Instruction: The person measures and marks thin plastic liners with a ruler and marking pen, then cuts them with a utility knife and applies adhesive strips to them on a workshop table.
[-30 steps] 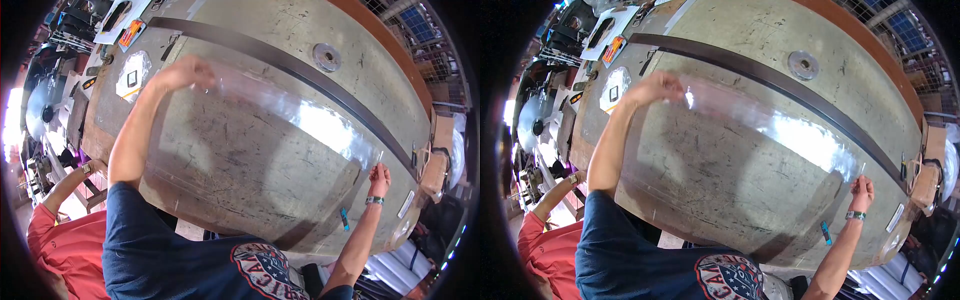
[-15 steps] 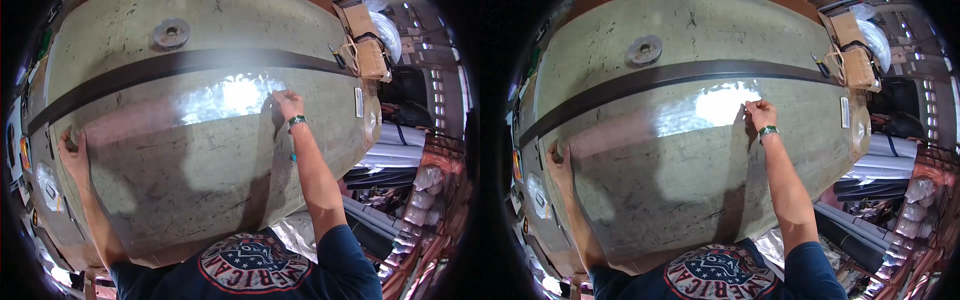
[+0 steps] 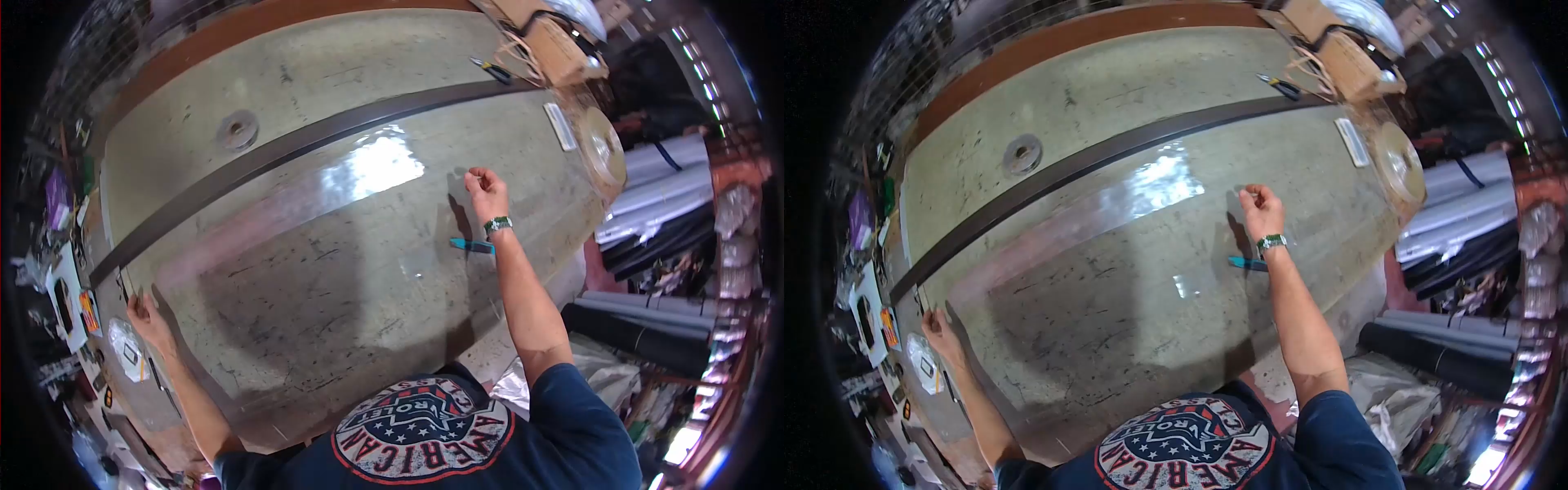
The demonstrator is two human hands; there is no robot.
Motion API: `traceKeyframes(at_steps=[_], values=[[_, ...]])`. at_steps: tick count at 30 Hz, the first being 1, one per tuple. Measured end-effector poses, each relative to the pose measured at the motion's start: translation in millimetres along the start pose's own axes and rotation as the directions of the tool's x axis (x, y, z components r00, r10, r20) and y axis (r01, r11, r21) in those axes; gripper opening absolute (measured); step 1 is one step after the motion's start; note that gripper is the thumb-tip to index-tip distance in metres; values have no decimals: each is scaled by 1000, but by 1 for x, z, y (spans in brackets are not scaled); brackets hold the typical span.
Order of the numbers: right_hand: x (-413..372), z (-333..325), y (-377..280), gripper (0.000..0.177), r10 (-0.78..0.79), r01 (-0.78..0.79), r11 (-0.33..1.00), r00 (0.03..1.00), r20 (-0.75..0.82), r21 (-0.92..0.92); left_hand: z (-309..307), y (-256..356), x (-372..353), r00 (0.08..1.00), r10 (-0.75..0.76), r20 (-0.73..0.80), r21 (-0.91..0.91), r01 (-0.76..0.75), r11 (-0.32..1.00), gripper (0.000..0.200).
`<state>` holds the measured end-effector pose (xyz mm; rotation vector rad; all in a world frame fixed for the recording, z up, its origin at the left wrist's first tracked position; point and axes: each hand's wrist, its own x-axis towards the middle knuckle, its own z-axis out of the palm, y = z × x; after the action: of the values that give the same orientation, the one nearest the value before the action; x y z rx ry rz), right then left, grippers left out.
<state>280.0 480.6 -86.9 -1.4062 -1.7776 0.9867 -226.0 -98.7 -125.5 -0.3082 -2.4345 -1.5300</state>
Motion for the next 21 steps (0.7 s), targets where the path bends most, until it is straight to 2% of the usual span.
traceKeyframes(at_steps=[2, 3, 5, 6, 8, 9, 10, 11, 12, 13, 14, 15, 18, 19, 21], values=[[-23, -53, 15, 26, 23, -25, 998, 999, -40, -52, -2, 26, -27, 997, -77, 12, -6, 77, 997, 43], [-32, -73, 20, 26, 31, -35, 997, 998, -51, -73, 2, 45, -44, 995, -60, 85, 45, 56, 997, 42], [-51, -109, 33, 25, -40, 25, 974, 997, -63, -226, 10, 91, -96, 983, -31, 181, 146, 4, 989, 39], [-60, -120, 38, 24, -74, 55, 952, 996, -53, -301, 21, 116, -129, 971, -3, 239, 136, -30, 990, 37], [-78, -127, 34, 22, -188, 208, 904, 978, 89, -374, 54, 178, -205, 928, 55, 368, 102, -99, 990, 34], [-83, -127, 36, 21, -237, 286, 871, 957, 168, -400, 71, 199, -239, 867, 80, 492, 92, -143, 986, 35], [-87, -123, 46, 23, -352, 415, 834, 908, 228, -363, 95, 217, -273, 823, 224, 523, 37, -284, 958, 36], [-95, -119, 49, 24, -396, 476, 794, 877, 273, -378, 115, 244, -298, 728, 369, 577, 44, -479, 877, 38], [-102, -116, 46, 26, -439, 538, 749, 840, 318, -386, 138, 268, -323, 720, 288, 632, -3, -369, 930, 41], [-106, -112, 45, 27, -485, 600, 700, 798, 359, -388, 162, 286, -342, 716, 279, 640, 8, -369, 929, 44], [-112, -107, 51, 30, -448, 576, 725, 811, 377, -378, 185, 301, -357, 707, 277, 651, 15, -377, 926, 47], [-114, -101, 55, 29, -454, 575, 738, 810, 372, -352, 205, 314, -370, 723, 237, 648, 104, -393, 914, 50], [-114, -102, 65, 25, -445, 549, 766, 829, 340, -335, 243, 312, -393, 695, 278, 663, 265, -565, 781, 46], [-111, -102, 64, 24, -443, 550, 767, 827, 347, -330, 247, 305, -395, 690, 295, 661, 283, -593, 754, 42], [-103, -104, 59, 19, -348, 516, 763, 836, 425, -389, 250, 286, -398, 684, 416, 599, 162, -613, 773, 33]])
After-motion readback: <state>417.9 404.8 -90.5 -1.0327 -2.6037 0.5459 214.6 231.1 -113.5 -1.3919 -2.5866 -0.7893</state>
